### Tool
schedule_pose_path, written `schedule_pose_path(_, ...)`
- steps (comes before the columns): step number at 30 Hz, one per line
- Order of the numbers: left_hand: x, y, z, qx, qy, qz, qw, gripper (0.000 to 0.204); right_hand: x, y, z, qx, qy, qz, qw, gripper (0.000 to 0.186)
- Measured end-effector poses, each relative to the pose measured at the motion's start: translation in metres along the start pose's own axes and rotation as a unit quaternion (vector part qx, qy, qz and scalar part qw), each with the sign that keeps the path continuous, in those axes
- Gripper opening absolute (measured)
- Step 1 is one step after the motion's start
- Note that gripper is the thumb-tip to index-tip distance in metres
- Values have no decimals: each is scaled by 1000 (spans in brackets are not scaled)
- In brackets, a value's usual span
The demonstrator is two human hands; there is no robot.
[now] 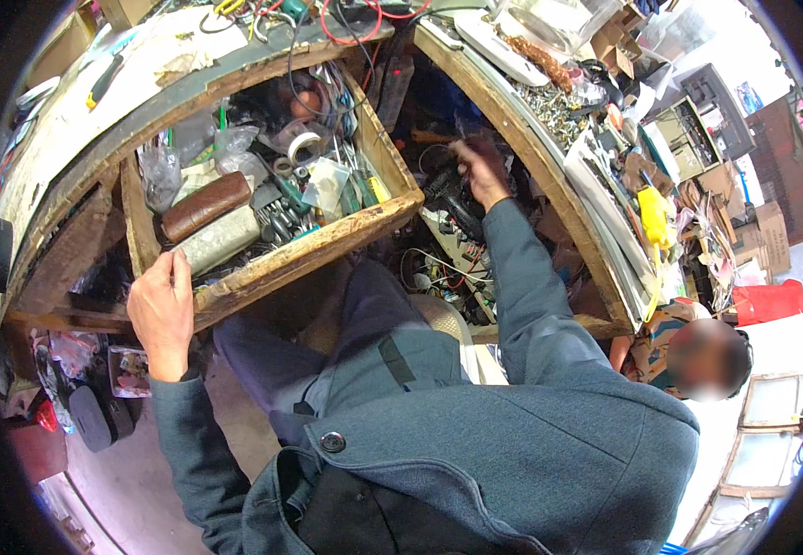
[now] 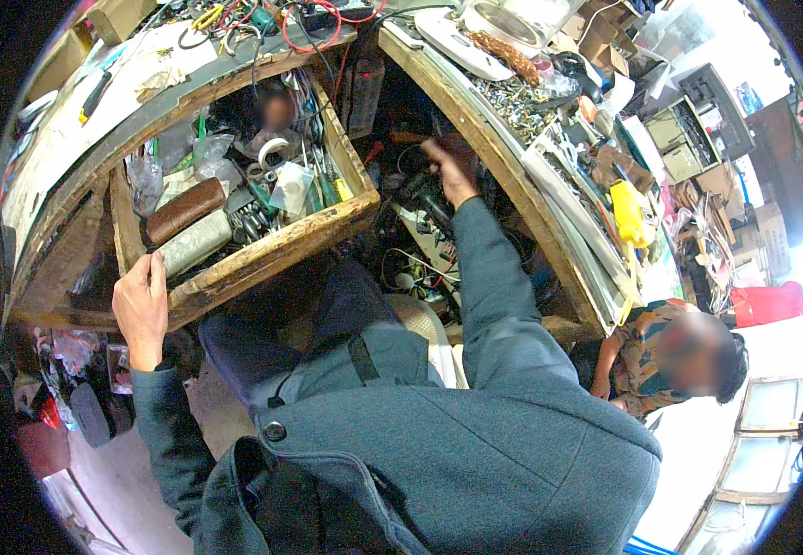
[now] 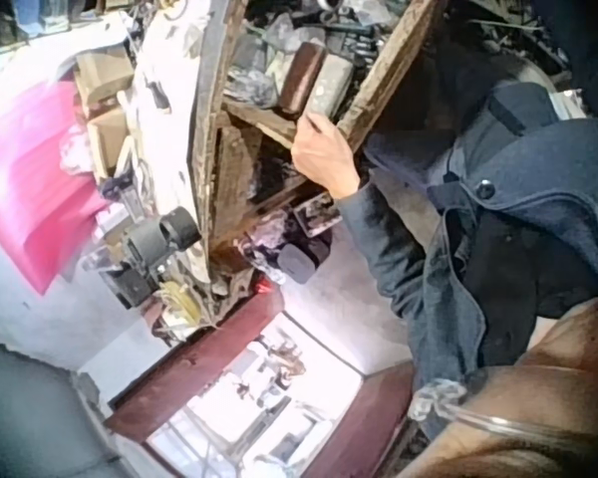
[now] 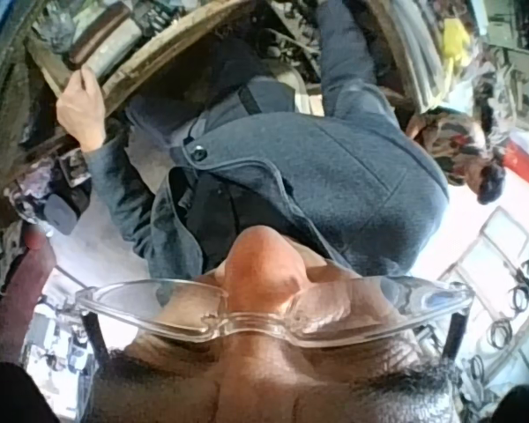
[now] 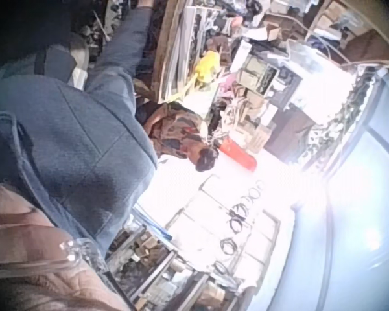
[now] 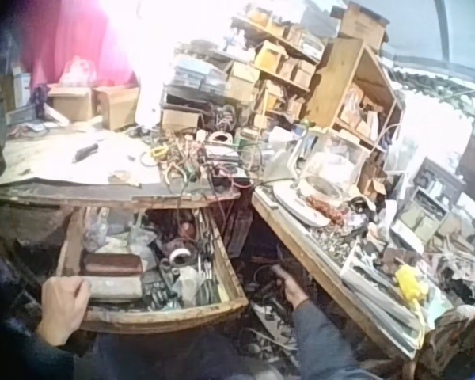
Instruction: The person handles a black electronic component, then searches through a cluttered drawer to retrieve tools and parts. They use pliers to strip a wire and connect it to a small circuit board, manipulating the components with their hands.
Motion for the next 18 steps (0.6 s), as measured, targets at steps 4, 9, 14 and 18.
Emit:
schedule_pose_path(4,6,-3,-4,-9,0,-12,1000,36,24,14,69,394,105,82,909,23)
schedule_pose_path(9,4,-1,-3,0,8,-9,1000,36,7,26,98,532,124,74,834,29)
schedule_pose_path(14,6,-8,0,-2,-22,-20,1000,33,-15,24,107,558,133,57,817,35)
schedule_pose_path(18,5,-5,-1,5,-2,-16,1000,32,-35,9,109,556,161,24,815,40)
Point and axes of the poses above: each hand's wrist, its own x-axis towards the middle knuckle, its own z-axis out of the back of the hand, y = z × x, the point moved 4 cm from there along x, towards the middle knuckle, and after that the axes turned 12 degrees about -z, right-handed, at the moved point
